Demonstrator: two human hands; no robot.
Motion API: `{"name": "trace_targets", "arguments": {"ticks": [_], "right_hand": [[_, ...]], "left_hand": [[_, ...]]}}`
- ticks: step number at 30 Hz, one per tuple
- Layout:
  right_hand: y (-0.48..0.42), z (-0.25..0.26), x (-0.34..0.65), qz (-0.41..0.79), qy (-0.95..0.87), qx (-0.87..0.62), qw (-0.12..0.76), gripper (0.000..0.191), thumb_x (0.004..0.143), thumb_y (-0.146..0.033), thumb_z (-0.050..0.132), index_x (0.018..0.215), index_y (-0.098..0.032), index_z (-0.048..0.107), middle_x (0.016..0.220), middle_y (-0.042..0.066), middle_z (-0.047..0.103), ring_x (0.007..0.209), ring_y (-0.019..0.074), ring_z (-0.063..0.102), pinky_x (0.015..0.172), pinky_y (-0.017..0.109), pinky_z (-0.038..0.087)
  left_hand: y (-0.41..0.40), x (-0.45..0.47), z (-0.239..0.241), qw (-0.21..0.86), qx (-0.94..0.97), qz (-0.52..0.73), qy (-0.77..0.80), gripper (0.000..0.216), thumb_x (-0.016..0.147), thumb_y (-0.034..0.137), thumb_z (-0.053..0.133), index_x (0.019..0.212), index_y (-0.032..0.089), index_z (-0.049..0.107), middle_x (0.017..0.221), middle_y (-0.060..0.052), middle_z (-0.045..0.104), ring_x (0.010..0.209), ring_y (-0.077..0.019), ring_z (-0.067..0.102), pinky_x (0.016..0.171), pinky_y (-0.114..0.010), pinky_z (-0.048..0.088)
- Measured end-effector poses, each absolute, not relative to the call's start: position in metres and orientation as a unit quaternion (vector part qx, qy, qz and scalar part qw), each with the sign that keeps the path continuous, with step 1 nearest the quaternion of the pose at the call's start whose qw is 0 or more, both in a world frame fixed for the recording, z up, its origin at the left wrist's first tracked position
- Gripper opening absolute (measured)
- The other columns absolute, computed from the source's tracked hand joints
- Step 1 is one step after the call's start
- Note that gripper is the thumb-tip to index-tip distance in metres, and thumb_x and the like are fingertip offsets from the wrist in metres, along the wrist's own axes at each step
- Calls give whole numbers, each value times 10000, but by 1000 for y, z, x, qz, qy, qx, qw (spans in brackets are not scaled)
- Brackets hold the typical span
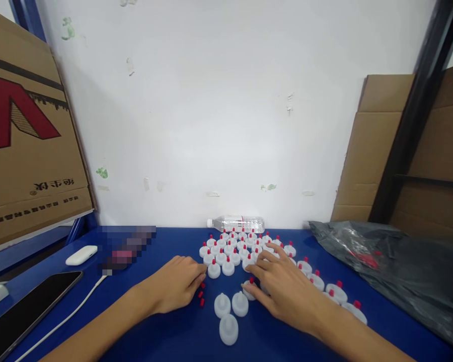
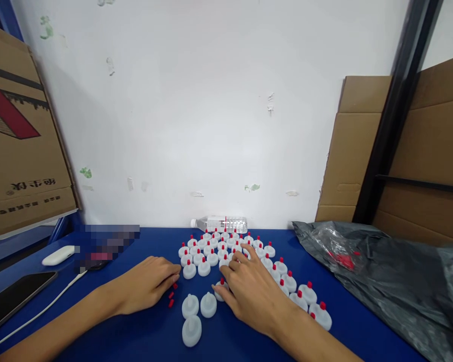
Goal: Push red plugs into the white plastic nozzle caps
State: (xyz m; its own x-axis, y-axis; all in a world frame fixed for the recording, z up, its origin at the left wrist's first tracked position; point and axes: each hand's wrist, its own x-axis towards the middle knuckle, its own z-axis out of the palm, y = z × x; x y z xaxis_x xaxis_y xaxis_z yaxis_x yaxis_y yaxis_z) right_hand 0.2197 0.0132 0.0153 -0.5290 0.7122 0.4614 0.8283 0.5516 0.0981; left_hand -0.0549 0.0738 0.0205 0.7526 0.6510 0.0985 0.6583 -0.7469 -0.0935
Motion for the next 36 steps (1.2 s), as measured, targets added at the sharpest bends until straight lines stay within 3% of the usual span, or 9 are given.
{"name": "trace_targets", "arguments": {"ticks": [5,9,15,23,27,30,32,36], "right_hand": [[10,20,224,-121,-872,-443,170,192,954,-392,608,905,-238,711,840,26,718,962,242,633,1086,510,300],[8,18,223,-112,-880,-426,178,154,934,-376,640,992,-241,688,876,21,713,979,236,628,1098,492,295],[12,11,221,-104,-883,-427,167,128,936,-348,646,914,-222,637,892,18,694,939,220,628,1016,438,379],[13,15,218,-189,-872,-410,187,83,946,-253,602,1017,-210,602,856,15,661,854,211,620,1034,454,372],[5,23,213,-182,-867,-395,243,154,968,-275,552,1103,-225,607,944,38,651,952,228,601,1038,453,369],[0,25,208,-176,-883,-350,260,179,984,-300,522,1125,-230,608,932,34,636,930,220,593,1003,434,394],[-3,24,205,-190,-890,-319,266,191,987,-315,518,1123,-220,613,906,34,628,893,216,590,978,428,412],[-6,17,199,-199,-890,-287,294,165,971,-292,540,1079,-195,618,948,44,653,921,209,604,1011,422,402]], "left_hand": [[73,-55,21,56,-934,-31,-351,325,1049,285,339,810,219,549,780,-38,688,697,-224,650,598,-325,328],[73,-53,22,53,-935,-36,-349,351,1059,304,317,812,217,550,769,-41,686,685,-221,649,597,-324,331],[72,-51,24,57,-929,-33,-363,381,1070,324,282,834,215,561,777,-47,686,696,-221,649,605,-319,338],[57,-42,36,89,-922,-99,-363,307,1055,268,266,872,210,506,831,-39,650,694,-206,617,607,-314,337],[42,-37,38,82,-937,-144,-307,163,1017,320,375,1074,223,494,982,-49,656,811,-221,645,664,-316,399],[36,-33,34,119,-944,-156,-266,283,987,401,480,1211,234,434,1041,-56,650,815,-233,654,643,-318,414],[35,-30,30,160,-944,-152,-246,252,1023,420,434,1180,223,443,993,-51,651,756,-222,650,596,-316,403],[36,-27,25,219,-945,-148,-194,229,1080,298,282,979,212,467,840,-25,622,660,-184,625,546,-311,374]]}}
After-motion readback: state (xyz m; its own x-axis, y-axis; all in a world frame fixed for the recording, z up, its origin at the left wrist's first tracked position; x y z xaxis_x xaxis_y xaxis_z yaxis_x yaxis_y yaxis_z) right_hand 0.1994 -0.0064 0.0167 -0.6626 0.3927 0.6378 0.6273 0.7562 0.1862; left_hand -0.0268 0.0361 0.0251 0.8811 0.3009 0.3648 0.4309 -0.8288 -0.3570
